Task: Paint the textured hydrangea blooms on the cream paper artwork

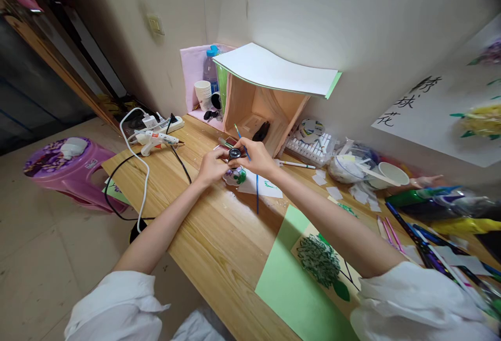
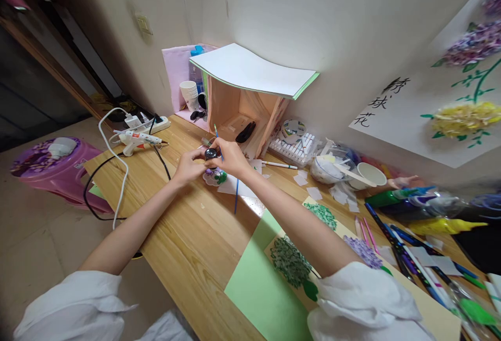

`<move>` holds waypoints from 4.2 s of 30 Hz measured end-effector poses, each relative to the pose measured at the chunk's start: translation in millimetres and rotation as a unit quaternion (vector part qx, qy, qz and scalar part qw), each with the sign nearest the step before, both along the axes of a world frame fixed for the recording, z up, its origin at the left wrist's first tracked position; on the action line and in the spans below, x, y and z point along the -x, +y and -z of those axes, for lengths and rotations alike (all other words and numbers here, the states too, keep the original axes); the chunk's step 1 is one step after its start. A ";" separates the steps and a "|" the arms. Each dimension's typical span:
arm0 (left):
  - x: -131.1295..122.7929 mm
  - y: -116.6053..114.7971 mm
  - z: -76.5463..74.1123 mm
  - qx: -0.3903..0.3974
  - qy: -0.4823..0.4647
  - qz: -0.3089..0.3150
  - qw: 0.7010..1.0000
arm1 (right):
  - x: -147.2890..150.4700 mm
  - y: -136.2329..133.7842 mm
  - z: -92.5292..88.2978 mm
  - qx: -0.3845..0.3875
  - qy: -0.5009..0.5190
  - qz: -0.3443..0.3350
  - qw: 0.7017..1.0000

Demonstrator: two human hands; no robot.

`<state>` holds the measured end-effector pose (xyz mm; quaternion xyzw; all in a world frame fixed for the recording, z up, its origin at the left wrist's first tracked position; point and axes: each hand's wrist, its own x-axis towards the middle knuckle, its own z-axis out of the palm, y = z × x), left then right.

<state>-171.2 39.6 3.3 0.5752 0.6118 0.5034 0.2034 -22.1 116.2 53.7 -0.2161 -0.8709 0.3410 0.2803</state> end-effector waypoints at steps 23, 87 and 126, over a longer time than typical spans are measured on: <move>0.2 1.7 -0.6 -0.008 0.000 -0.001 1.000 | 0.9 1.5 0.9 -0.014 -0.001 -0.007 1.000; 0.8 4.9 0.7 -0.004 0.030 0.019 0.999 | -3.7 0.7 5.1 -0.013 -0.005 0.013 1.000; -1.2 -4.2 -17.9 0.004 0.006 0.050 0.999 | -18.1 -10.9 -7.7 -0.007 0.039 0.032 0.999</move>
